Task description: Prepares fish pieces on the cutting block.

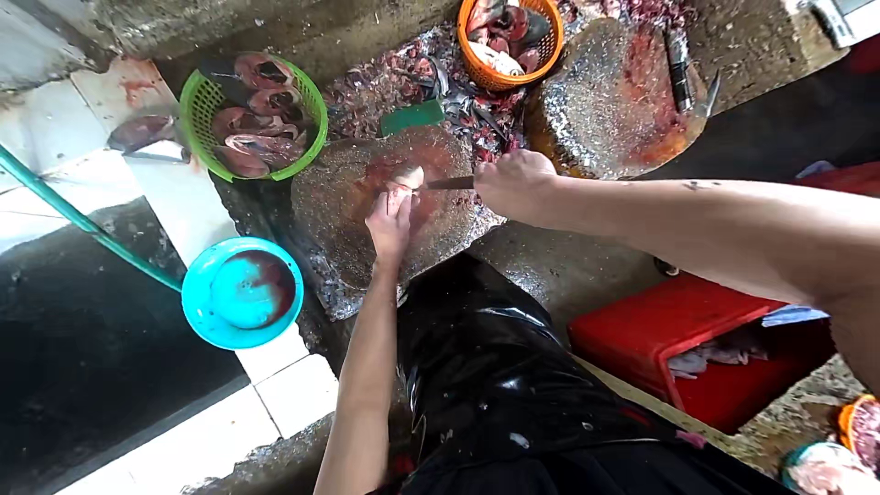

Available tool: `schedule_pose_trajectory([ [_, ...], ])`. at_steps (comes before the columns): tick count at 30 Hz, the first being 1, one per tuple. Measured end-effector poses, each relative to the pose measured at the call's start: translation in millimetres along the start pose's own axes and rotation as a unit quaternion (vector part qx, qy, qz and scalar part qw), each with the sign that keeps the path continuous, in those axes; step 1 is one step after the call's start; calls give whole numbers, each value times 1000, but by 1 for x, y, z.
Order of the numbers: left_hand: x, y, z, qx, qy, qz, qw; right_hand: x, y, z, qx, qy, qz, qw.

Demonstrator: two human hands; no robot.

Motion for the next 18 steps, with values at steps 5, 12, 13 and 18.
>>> schedule_pose_trajectory([
  [5,-5,18,5,17,-113,52,992,26,-3,-2,35,-50,1,998],
  [12,-31,-8,-3,94,-86,137,982,19,-35,22,78,-89,23,993],
  [13,-37,-10,-4,98,-82,144,981,14,-39,28,87,-89,21,992],
  [18,-51,-20,-6,115,-70,190,973,-2,-45,36,98,-87,10,991],
])
Point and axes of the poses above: each hand's wrist, its own x-axis away from the middle knuckle, its own z-axis out of the back of the hand, y = z × x, the point moved 8 cm from there along -x, towards the middle knuckle, and after that the axes turned 4 degrees about -x, right-handed, at the moved point
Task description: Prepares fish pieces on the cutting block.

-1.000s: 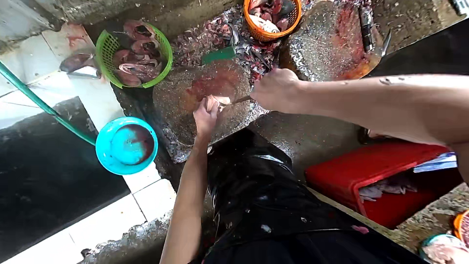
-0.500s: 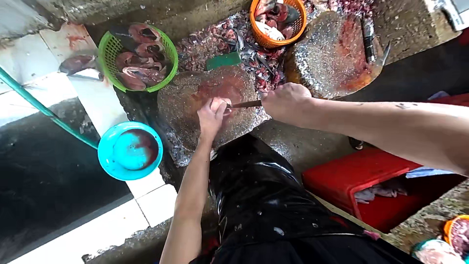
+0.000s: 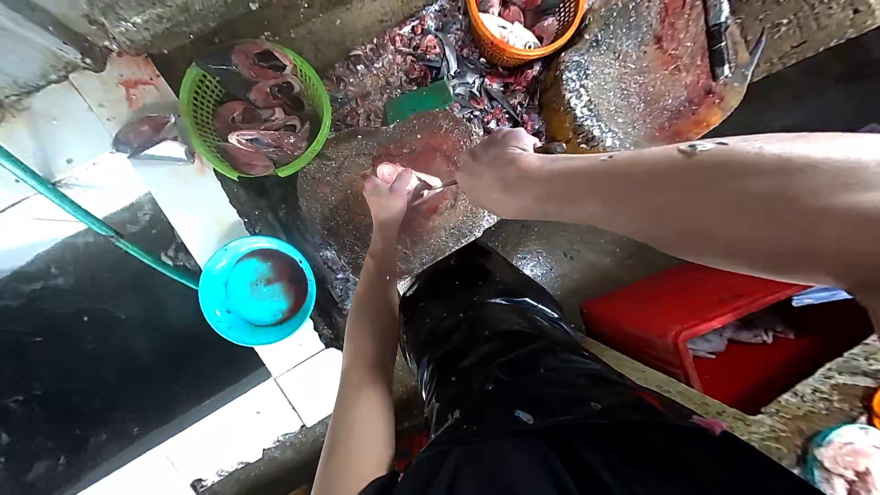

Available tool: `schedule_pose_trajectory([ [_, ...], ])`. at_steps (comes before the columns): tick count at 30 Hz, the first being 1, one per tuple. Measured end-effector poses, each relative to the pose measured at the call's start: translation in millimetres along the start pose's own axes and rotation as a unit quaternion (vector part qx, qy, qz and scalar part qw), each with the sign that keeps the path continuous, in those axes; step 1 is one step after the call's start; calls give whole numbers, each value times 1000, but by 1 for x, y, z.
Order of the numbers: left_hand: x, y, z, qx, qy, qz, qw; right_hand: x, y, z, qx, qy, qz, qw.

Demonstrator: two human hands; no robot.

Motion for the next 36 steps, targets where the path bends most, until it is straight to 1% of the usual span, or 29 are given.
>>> schedule_pose_trajectory([
  [3,-11,-2,-2,32,-4,19,999,6,15,-34,-126,39,-1,991],
  [5,-17,-4,-1,44,-8,27,999,3,17,-67,-195,38,-49,979],
  [9,-28,-11,-2,112,-25,22,993,-13,7,-138,-267,50,-131,954],
  [11,-28,-12,-3,124,-30,24,992,-19,0,-157,-294,64,-152,942],
  [12,-29,-10,-3,112,-26,23,993,-21,-3,-157,-295,60,-156,941],
  [14,-20,-7,-2,36,-23,20,999,-9,-13,-143,-283,29,-159,945],
  [16,-12,3,-1,-42,-14,1,999,9,-19,-108,-285,-2,-158,945],
  [17,-9,7,-1,-60,-10,-8,998,14,-22,-89,-282,-20,-154,947],
  [20,-4,4,-3,-48,-5,-19,999,5,-35,-47,-261,-39,-111,958],
  [22,-7,0,-3,-14,7,8,1000,-3,-38,-29,-234,-36,-80,968],
  [24,-12,1,-2,6,14,47,999,-9,-27,-35,-252,-4,-66,965],
  [27,-23,-4,-4,78,22,57,995,-22,-8,-86,-337,26,-94,936],
  [29,-27,-8,-4,111,23,57,992,-30,-8,-114,-415,38,-111,902],
  [32,-30,-16,2,88,25,78,993,-43,-18,-137,-525,51,-109,842],
  [34,-37,-11,1,66,14,86,994,-49,-14,-136,-561,49,-107,819],
  [35,-39,-9,1,55,8,94,994,-48,-12,-132,-561,43,-100,820],
  [36,-41,-8,1,41,4,106,994,-46,-10,-125,-543,37,-95,834],
])
Point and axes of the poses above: each hand's wrist, its own x-axis away from the middle knuckle, its own z-axis out of the back of the hand, y = z × x, the point moved 8 cm from there along -x, towards the middle knuckle, and after that the axes turned 4 degrees about -x, right-handed, at the moved point
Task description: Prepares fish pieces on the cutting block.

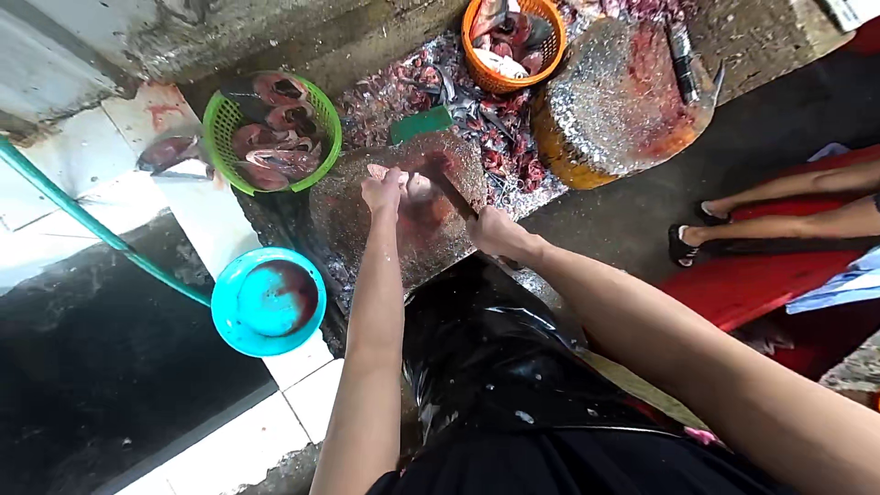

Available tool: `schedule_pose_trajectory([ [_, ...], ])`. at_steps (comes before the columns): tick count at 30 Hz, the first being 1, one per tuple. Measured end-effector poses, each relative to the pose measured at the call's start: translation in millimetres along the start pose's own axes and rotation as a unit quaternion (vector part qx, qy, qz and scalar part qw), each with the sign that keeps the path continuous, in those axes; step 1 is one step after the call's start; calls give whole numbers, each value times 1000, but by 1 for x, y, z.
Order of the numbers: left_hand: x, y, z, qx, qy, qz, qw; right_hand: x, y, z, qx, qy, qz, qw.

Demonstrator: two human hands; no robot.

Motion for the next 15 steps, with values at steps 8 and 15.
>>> schedule_pose_trajectory([
  [8,-6,34,-18,-92,8,144,985,-21,-24,12,168,29,16,985],
  [15,58,-8,2,137,109,48,983,-49,22,-11,-65,39,50,996],
])
Point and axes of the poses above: each hand's wrist, its own x-axis away from the middle knuckle, its own z-axis out of the back of the hand, y = z × x, the point moved 8 cm from there along -x, towards the middle knuckle, and after that the axes turned 4 degrees about -x, right-handed, at the moved point
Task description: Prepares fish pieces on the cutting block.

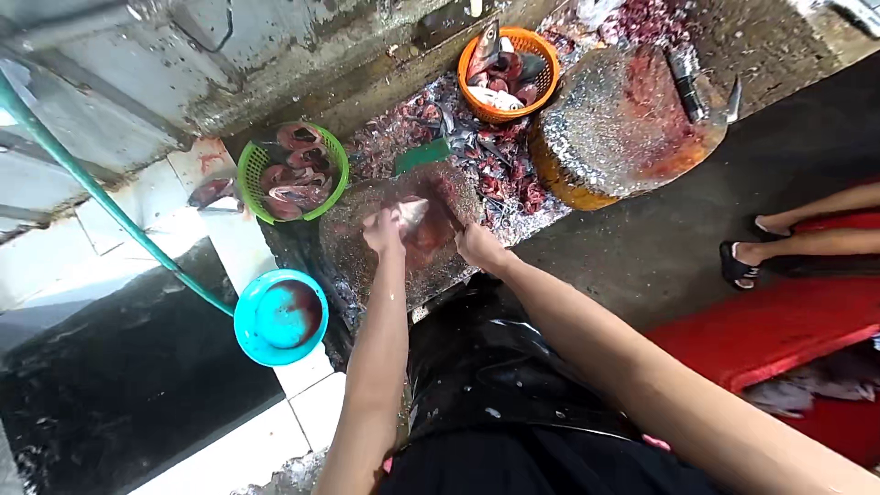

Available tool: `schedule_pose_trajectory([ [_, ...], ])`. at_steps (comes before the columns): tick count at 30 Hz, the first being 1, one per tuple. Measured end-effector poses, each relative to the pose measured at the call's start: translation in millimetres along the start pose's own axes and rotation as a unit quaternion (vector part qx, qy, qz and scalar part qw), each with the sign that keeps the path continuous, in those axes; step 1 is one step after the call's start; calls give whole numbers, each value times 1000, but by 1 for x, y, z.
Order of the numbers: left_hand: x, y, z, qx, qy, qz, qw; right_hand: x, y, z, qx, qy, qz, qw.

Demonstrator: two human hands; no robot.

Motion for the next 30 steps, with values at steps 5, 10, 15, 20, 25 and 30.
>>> schedule_pose_trajectory([
  [5,28,-26,45,-19,22,-102,994,1,43,7,-67,-16,-15,998],
  [10,30,-1,41,-197,-51,-74,976,29,35,41,34,-55,68,996],
  [15,15,6,44,-297,-57,-102,948,46,6,71,229,-116,138,957],
  [20,13,-7,53,-251,-35,-105,962,68,-24,94,357,-113,134,918],
  [25,13,-16,58,-228,-28,-88,969,79,-52,95,416,-103,157,890],
  [30,12,-20,62,-208,-41,-102,972,84,-83,103,446,-95,162,875],
])
Point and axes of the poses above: each hand's wrist, its own x-axis away from the middle knuckle, its own z-axis out of the back of the hand, y = z × x, the point moved 8 cm from there along -x, towards the middle knuckle, and after that the axes turned 4 degrees about -x, right-handed, at the moved point
